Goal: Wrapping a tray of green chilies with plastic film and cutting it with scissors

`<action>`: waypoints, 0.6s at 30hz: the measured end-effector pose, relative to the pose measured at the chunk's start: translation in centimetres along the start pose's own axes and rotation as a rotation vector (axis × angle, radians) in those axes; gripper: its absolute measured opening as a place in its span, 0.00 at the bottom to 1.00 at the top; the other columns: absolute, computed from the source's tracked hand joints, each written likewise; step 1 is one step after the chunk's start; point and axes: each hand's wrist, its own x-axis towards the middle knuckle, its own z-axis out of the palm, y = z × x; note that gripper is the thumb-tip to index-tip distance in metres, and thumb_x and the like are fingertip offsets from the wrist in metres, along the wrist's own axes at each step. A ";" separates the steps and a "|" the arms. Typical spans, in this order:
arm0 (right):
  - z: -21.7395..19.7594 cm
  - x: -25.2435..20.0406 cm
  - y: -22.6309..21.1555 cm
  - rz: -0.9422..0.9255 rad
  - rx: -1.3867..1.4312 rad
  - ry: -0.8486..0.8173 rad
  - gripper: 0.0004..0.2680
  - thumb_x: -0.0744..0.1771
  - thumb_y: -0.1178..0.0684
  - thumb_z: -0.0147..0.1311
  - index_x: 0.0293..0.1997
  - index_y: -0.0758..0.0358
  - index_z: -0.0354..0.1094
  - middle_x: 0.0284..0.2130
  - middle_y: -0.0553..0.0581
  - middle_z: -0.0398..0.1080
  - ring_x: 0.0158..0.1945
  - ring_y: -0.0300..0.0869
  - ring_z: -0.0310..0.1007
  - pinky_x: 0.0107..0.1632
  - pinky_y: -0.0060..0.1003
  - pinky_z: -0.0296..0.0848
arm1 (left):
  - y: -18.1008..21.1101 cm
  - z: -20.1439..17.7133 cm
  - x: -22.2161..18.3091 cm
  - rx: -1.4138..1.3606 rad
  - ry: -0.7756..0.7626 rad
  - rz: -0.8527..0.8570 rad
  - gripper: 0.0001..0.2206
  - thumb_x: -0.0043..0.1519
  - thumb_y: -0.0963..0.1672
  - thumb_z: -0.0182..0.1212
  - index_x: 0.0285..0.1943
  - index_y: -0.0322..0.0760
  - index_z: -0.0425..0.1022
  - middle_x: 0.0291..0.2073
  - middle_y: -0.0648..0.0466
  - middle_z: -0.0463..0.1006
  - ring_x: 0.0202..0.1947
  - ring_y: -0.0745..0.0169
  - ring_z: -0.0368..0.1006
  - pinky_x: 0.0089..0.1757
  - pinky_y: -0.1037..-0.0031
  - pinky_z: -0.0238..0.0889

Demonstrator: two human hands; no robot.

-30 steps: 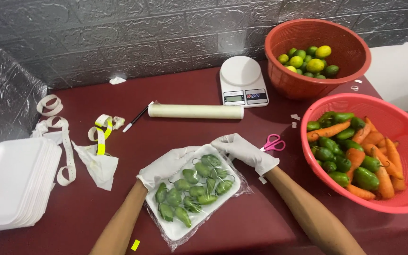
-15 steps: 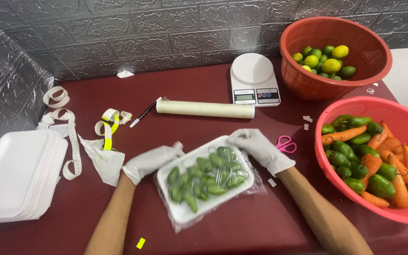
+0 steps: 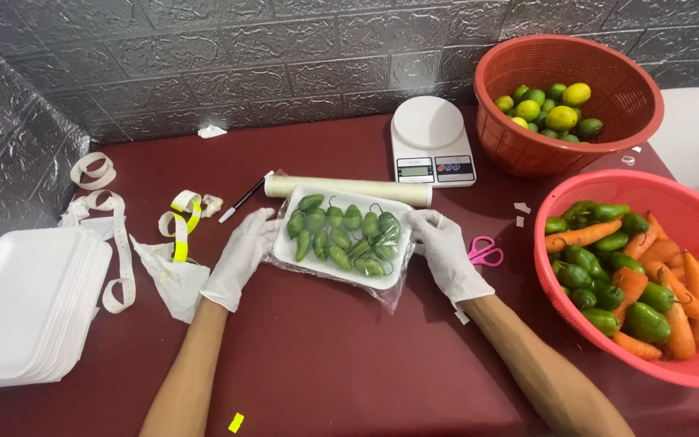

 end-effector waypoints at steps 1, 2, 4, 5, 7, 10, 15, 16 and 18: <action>0.1 -0.2 -0.1 -0.002 0.000 0.000 0.07 0.63 0.53 0.66 0.34 0.64 0.73 0.25 0.49 0.69 0.28 0.33 0.71 0.32 0.28 0.77 | -0.2 -0.2 0.0 -0.001 -0.001 0.002 0.26 0.69 0.54 0.50 0.70 0.35 0.61 0.55 0.39 0.74 0.54 0.49 0.74 0.56 0.63 0.66; 0.2 -0.4 -0.2 -0.015 0.009 -0.006 0.07 0.63 0.52 0.65 0.35 0.64 0.73 0.25 0.50 0.70 0.29 0.33 0.71 0.33 0.29 0.77 | -0.4 -0.4 0.1 0.148 0.057 0.161 0.24 0.69 0.50 0.52 0.71 0.34 0.59 0.56 0.39 0.75 0.54 0.48 0.74 0.54 0.63 0.66; 0.1 -0.7 0.1 -0.022 0.015 -0.013 0.08 0.64 0.51 0.65 0.37 0.64 0.73 0.26 0.50 0.70 0.29 0.33 0.71 0.35 0.30 0.78 | -0.1 0.3 -0.8 0.295 0.118 0.314 0.23 0.69 0.46 0.53 0.71 0.34 0.57 0.57 0.40 0.75 0.54 0.48 0.74 0.51 0.64 0.67; 0.1 -0.7 0.3 -0.016 0.011 -0.029 0.08 0.64 0.51 0.64 0.37 0.64 0.73 0.27 0.50 0.71 0.30 0.33 0.72 0.37 0.31 0.78 | 0.6 1.2 -1.8 0.451 0.204 0.387 0.24 0.65 0.46 0.57 0.70 0.35 0.61 0.58 0.43 0.75 0.57 0.50 0.73 0.55 0.64 0.65; 0.1 -0.6 1.0 -0.009 0.007 -0.048 0.08 0.65 0.50 0.64 0.38 0.63 0.73 0.28 0.50 0.71 0.31 0.33 0.73 0.39 0.32 0.79 | 1.7 3.1 -3.3 0.607 0.292 0.458 0.25 0.62 0.46 0.60 0.69 0.37 0.64 0.58 0.46 0.76 0.60 0.51 0.71 0.58 0.65 0.63; 0.4 -0.5 1.7 0.020 0.030 -0.102 0.09 0.65 0.50 0.65 0.37 0.65 0.73 0.27 0.52 0.72 0.30 0.35 0.75 0.39 0.35 0.81 | 2.2 5.6 -4.2 0.904 0.161 0.944 0.25 0.55 0.45 0.66 0.62 0.32 0.71 0.49 0.41 0.75 0.54 0.42 0.72 0.55 0.58 0.65; 1.4 -2.7 0.5 0.050 0.060 -0.194 0.08 0.65 0.50 0.65 0.35 0.61 0.71 0.24 0.46 0.67 0.28 0.30 0.69 0.42 0.34 0.80 | -0.9 5.5 -4.5 1.270 -0.199 1.093 0.39 0.53 0.59 0.63 0.73 0.44 0.60 0.67 0.52 0.64 0.70 0.54 0.56 0.66 0.56 0.46; 1.4 -2.7 0.6 0.051 0.061 -0.193 0.08 0.65 0.50 0.65 0.35 0.61 0.71 0.24 0.46 0.67 0.28 0.30 0.69 0.42 0.34 0.80 | -0.7 5.2 -4.3 1.271 -0.201 1.093 0.39 0.53 0.59 0.63 0.73 0.44 0.60 0.67 0.52 0.64 0.70 0.54 0.56 0.66 0.56 0.46; 1.6 -2.7 0.8 0.047 0.064 -0.206 0.07 0.65 0.51 0.66 0.35 0.60 0.71 0.23 0.45 0.65 0.26 0.28 0.66 0.41 0.31 0.78 | -0.1 4.5 -4.1 1.333 -0.165 1.077 0.36 0.56 0.57 0.58 0.73 0.44 0.60 0.68 0.52 0.63 0.70 0.56 0.56 0.64 0.60 0.48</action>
